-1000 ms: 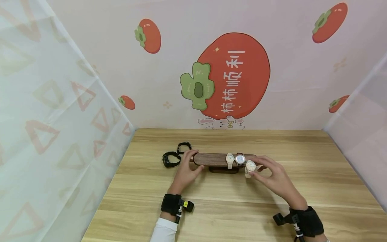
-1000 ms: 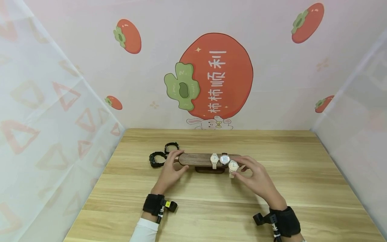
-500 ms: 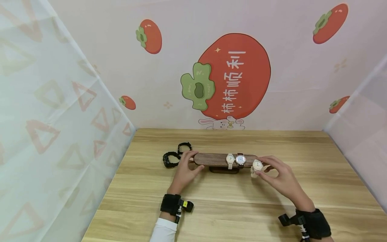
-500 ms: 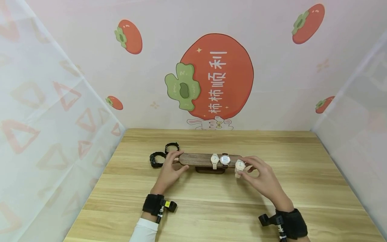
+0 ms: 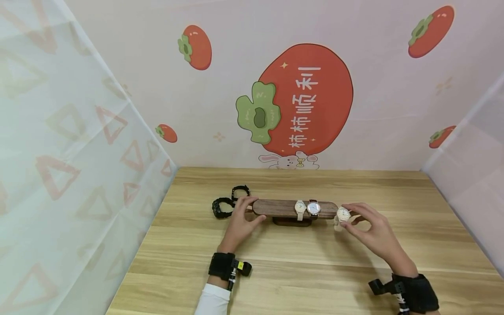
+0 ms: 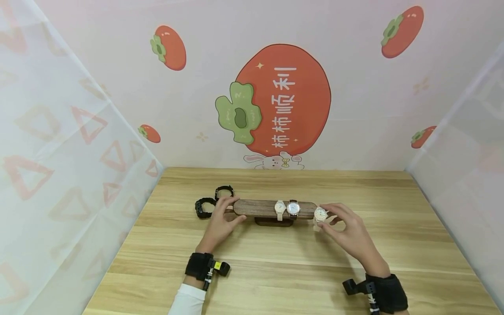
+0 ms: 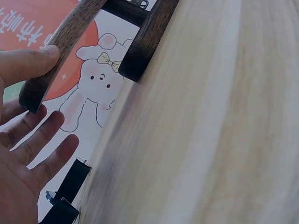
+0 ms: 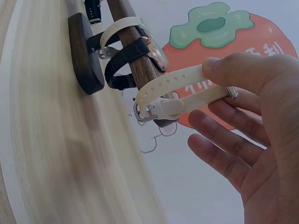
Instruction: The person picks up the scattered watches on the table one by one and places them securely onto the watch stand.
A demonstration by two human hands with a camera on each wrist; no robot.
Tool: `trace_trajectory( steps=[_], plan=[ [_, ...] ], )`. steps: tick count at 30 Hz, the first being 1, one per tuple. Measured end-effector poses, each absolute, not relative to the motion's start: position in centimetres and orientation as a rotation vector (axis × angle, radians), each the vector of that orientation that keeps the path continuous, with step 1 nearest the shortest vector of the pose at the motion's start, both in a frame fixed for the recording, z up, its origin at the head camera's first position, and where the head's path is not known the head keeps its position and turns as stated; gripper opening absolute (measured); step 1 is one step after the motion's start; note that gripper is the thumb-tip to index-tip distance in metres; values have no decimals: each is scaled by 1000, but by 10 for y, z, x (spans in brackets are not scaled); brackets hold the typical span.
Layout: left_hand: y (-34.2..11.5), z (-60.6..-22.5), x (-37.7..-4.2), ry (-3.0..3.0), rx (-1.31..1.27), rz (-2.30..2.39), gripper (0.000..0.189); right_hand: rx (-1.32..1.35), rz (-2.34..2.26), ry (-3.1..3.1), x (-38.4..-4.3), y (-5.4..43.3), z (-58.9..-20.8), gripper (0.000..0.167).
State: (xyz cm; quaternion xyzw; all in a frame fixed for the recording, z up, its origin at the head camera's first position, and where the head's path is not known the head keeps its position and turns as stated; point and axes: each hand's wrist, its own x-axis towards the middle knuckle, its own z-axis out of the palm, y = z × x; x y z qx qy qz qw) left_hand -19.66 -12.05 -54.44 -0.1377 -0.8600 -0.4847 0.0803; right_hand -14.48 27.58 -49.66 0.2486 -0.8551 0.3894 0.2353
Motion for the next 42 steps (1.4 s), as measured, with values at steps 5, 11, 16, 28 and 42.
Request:
trace_trajectory(
  steps=[5, 11, 16, 28, 42],
  plan=[
    [-121, -545, -197, -2573, -407, -1469, 65, 685, 1055, -2335, -146, 281, -495, 58],
    [-121, -545, -196, -2572, -409, -1477, 66, 645, 1053, -2346, -150, 286, -497, 57],
    [-121, -545, -196, -2561, -427, -1476, 65, 615, 1048, -2356, -155, 286, -501, 56],
    [-121, -545, -195, -2546, -436, -1476, 65, 632, 1079, -2373, -165, 281, -507, 52],
    [-121, -547, -196, -2548, -426, -1496, 66, 620, 1076, -2434, -170, 277, -511, 50]
  ],
)
